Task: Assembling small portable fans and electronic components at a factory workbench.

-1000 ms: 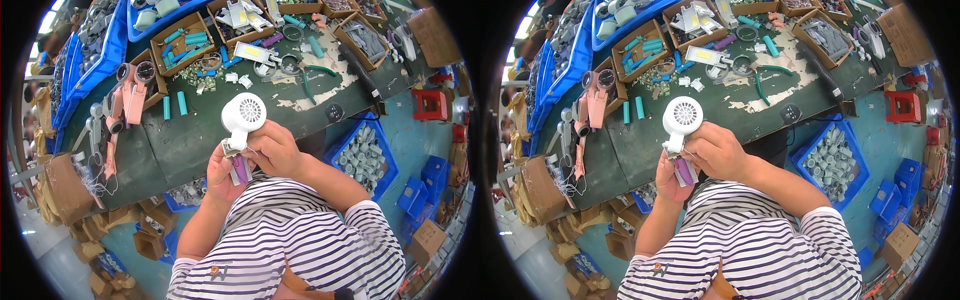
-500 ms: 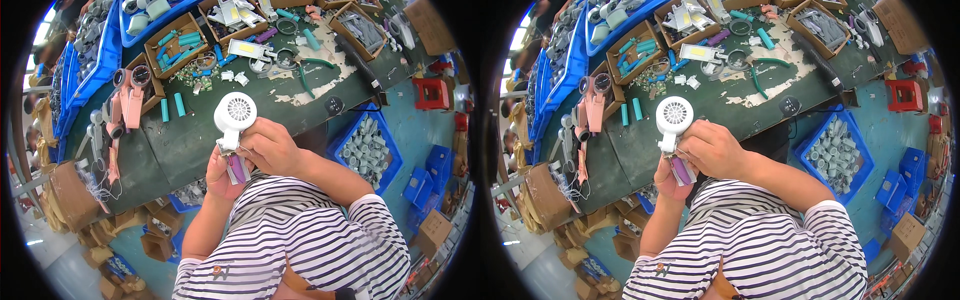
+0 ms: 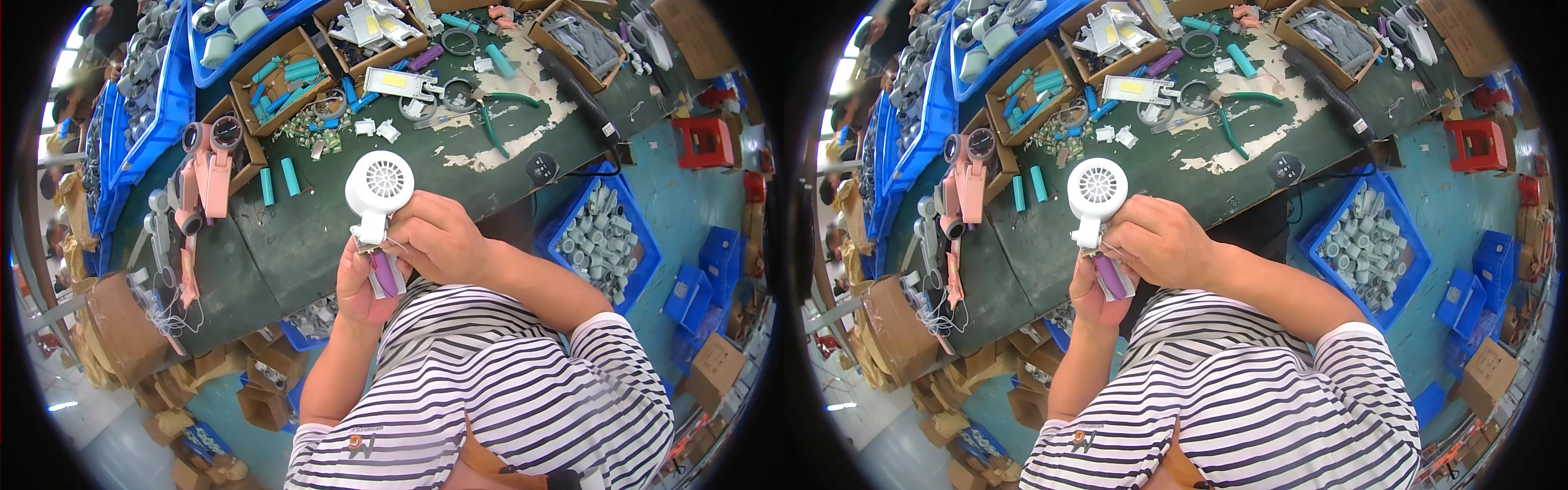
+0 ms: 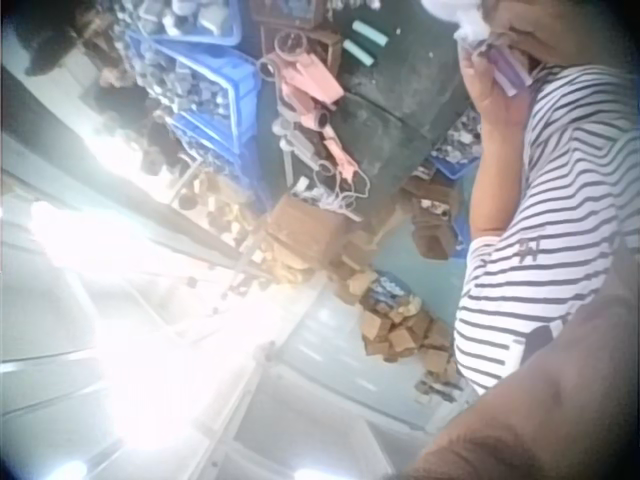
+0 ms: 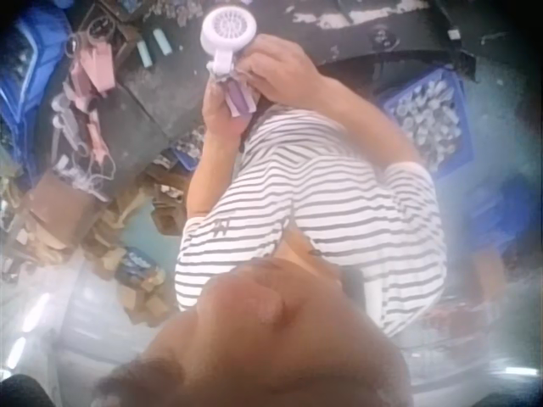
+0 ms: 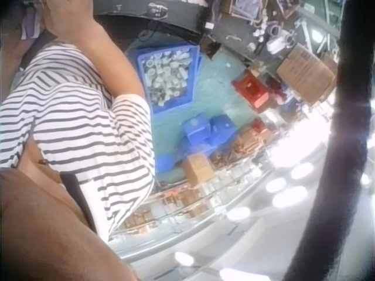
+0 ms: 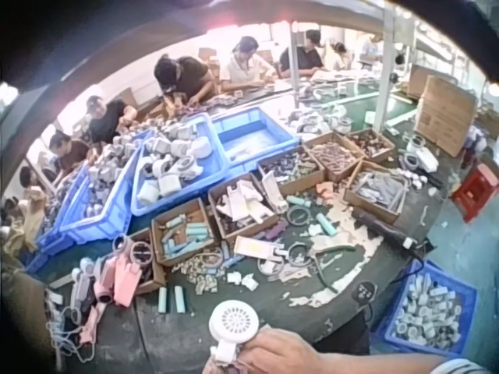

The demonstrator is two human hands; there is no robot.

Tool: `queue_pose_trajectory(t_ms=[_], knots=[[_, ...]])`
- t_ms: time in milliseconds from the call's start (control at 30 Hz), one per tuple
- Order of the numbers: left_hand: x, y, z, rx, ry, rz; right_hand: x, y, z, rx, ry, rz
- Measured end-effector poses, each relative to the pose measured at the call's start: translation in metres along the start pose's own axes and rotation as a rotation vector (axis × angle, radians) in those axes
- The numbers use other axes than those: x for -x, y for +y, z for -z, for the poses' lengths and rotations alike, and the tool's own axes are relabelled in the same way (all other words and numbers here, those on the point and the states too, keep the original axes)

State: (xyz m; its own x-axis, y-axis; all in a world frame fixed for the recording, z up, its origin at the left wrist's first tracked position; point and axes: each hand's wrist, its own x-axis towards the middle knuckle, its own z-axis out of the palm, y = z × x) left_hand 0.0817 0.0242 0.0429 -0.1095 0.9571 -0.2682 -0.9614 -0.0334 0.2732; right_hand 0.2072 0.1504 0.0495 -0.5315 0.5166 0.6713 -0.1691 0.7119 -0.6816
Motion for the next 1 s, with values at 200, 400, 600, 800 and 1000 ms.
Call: queue_pose_trajectory(t_ms=[200, 400, 600, 800, 1000], knots=[[-0.002, 0.0, -0.001, -0.061, 0.006, -0.027, -0.001, 0.003, 0.007, 0.001, -0.06, 0.024], [0.0, -0.002, 0.006, -0.068, 0.044, -0.026, -0.005, 0.003, 0.012, -0.019, -0.119, -0.036], [-0.003, 0.0, 0.012, -0.055, 0.028, -0.02, -0.007, 0.003, 0.016, -0.082, -0.176, -0.109], [-0.004, 0.0, 0.005, -0.068, 0.006, -0.016, -0.007, 0.004, 0.017, -0.099, -0.167, -0.129], [-0.002, -0.004, -0.007, -0.171, 0.109, -0.14, -0.005, 0.001, 0.014, -0.08, -0.183, -0.15]])
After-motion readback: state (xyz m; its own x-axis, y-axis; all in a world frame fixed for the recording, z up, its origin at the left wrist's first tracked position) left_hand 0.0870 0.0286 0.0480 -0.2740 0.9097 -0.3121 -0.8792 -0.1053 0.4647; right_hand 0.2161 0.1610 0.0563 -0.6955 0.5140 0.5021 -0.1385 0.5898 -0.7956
